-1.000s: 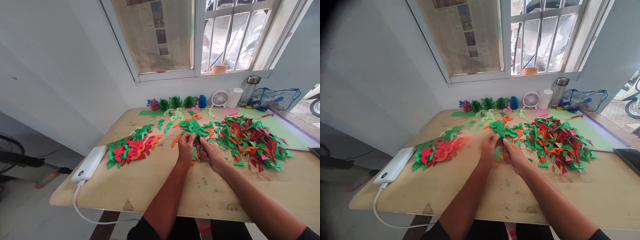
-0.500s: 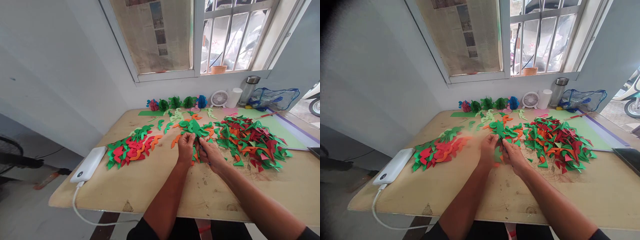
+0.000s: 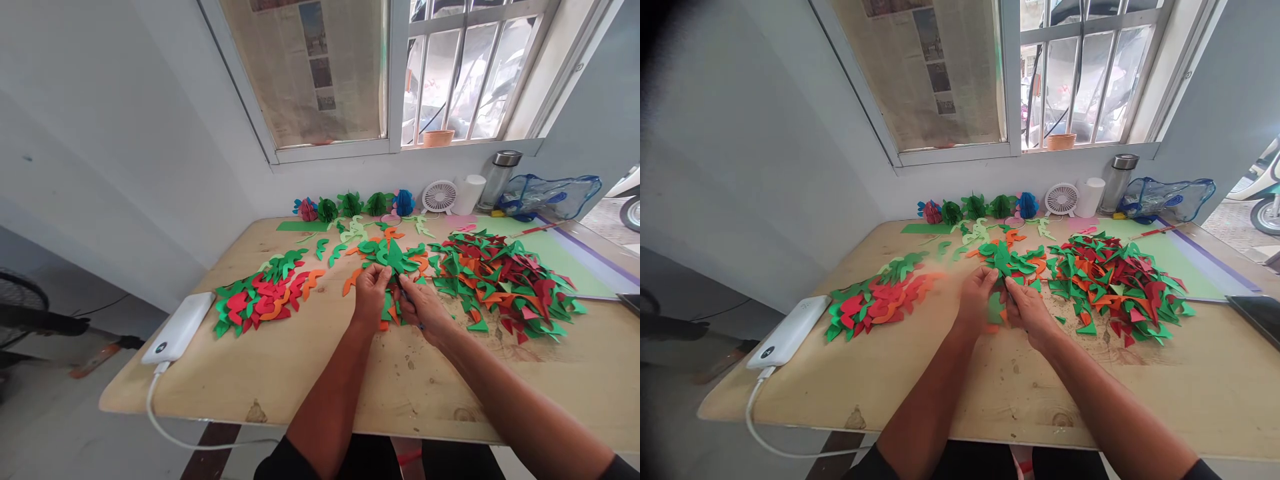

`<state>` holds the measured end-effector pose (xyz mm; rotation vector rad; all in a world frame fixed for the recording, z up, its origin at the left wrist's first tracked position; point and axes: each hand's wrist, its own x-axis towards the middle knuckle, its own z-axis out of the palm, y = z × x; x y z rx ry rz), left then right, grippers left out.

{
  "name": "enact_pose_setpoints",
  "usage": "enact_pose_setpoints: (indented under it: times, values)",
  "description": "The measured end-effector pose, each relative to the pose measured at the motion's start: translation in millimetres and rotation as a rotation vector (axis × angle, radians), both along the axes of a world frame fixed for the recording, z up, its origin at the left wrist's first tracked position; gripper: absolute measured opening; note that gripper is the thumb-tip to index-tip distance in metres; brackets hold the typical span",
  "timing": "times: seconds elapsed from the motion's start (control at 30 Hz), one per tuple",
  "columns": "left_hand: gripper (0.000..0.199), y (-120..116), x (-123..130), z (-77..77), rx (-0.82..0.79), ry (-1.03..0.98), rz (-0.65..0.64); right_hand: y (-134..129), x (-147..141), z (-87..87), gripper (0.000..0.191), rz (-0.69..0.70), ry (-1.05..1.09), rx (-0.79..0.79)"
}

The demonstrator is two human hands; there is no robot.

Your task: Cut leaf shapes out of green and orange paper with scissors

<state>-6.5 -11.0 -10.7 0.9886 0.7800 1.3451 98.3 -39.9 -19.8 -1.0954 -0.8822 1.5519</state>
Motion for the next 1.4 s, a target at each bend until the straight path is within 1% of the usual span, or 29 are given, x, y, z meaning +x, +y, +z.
enact_pose_setpoints:
  times: [0.2, 0.4, 0.63, 0.83, 1.07, 1.23, 1.4]
  values:
    - [0.039, 2, -2, -0.7, -0.007, 0.013, -0.032, 1, 1, -1.0, 0.050, 0.012, -0.006, 0.012]
    - [0.035, 5, -1, -6.9, 0.011, 0.042, 0.015, 1, 2, 0.0, 0.050, 0.021, -0.013, 0.012]
    - [0.029, 7, -2, -10.5, -0.010, 0.050, 0.033, 1, 2, -2.2, 0.051, 0.021, -0.014, 0.002]
    - [0.026, 9, -7, -10.7, -0.015, 0.080, -0.019, 1, 2, -1.0, 0.051, 0.036, -0.027, 0.011]
    - [0.026, 10, -9, -9.5, -0.031, 0.052, -0.028, 1, 2, -0.7, 0.050, 0.037, -0.040, 0.014]
    - [0.028, 11, -8, -11.1, -0.052, 0.029, 0.001, 2, 2, -3.2, 0.049, 0.042, -0.039, 0.017]
    - [0.027, 10, -7, -12.9, -0.032, 0.028, 0.042, 1, 2, -3.8, 0.050, 0.048, -0.032, 0.010]
